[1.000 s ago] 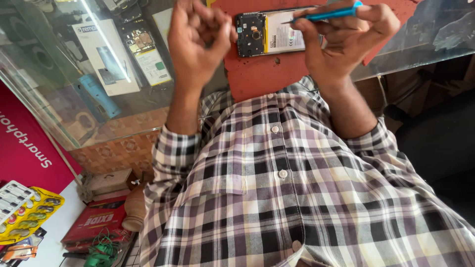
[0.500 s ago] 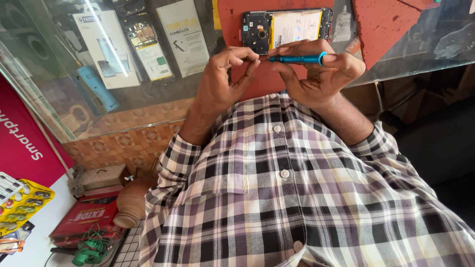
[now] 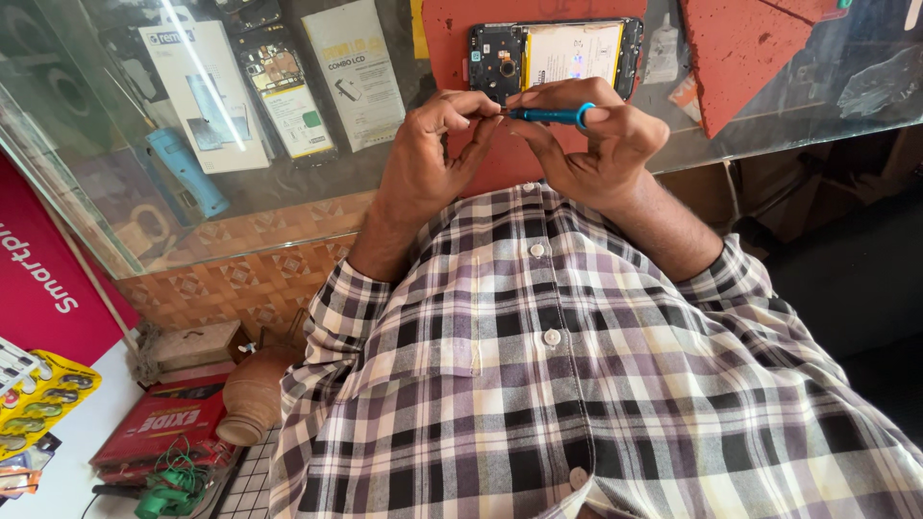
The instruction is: The person is repairing a smartphone on a glass counter. They use a small screwdriver to remove internal screws and use their hands to disconnect ribbon cables and manipulate the battery and circuit board.
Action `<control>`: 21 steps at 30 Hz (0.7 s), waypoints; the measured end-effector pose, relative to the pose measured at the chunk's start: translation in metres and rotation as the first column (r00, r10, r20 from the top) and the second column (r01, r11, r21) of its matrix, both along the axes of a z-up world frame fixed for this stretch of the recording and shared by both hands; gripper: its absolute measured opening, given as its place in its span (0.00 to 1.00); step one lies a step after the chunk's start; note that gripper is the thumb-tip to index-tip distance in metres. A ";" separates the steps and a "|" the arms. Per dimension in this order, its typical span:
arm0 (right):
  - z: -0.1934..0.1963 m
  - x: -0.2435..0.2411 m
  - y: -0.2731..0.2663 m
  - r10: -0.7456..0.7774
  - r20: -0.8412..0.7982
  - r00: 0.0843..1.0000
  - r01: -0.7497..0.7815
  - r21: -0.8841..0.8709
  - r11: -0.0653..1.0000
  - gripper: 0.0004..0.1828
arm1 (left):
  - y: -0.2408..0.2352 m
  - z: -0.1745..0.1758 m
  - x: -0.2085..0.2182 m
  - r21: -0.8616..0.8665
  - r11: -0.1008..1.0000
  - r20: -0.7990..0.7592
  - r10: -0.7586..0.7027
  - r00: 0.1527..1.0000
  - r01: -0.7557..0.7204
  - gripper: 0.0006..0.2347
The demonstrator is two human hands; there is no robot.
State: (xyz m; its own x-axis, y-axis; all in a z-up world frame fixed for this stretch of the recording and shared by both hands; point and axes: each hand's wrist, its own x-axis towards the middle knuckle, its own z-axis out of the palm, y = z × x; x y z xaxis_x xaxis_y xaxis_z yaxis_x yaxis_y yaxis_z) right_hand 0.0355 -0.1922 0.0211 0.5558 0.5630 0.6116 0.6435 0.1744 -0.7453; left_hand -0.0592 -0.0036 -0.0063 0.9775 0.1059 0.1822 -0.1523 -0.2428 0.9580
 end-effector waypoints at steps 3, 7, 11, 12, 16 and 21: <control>0.002 0.001 0.002 0.032 -0.005 0.999 -0.032 -0.042 0.999 0.40 | 0.002 -0.002 -0.001 -0.008 1.000 0.004 0.000 1.000 0.000 0.15; 0.006 -0.001 0.006 0.019 -0.042 0.999 -0.021 -0.031 0.999 0.41 | 0.004 -0.009 0.002 -0.017 1.000 0.159 0.017 0.987 -0.015 0.18; 0.009 0.001 0.008 0.028 -0.026 0.999 -0.029 -0.010 1.000 0.42 | 0.004 -0.012 0.002 0.022 0.999 0.227 0.018 0.974 -0.023 0.22; 0.010 0.000 0.008 0.032 -0.027 0.999 -0.033 -0.009 0.999 0.42 | 0.003 -0.013 0.001 0.006 1.000 0.217 0.021 0.976 -0.023 0.22; 0.010 0.000 0.008 0.038 -0.028 0.999 -0.038 -0.003 0.999 0.42 | 0.002 -0.015 0.000 -0.028 0.999 0.225 0.037 0.974 -0.031 0.22; 0.008 -0.002 0.008 0.038 -0.055 0.998 -0.039 -0.015 0.999 0.42 | 0.002 -0.017 0.000 -0.024 1.000 0.185 0.021 0.983 -0.017 0.22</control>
State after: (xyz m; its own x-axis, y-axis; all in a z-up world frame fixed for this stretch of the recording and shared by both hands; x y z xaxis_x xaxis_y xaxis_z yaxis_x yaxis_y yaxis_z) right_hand 0.0339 -0.1845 0.0292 0.5661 0.5939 0.5717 0.5946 0.1862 -0.7822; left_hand -0.0595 -0.0015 -0.0228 0.9250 0.1298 0.3572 -0.3230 -0.2265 0.9189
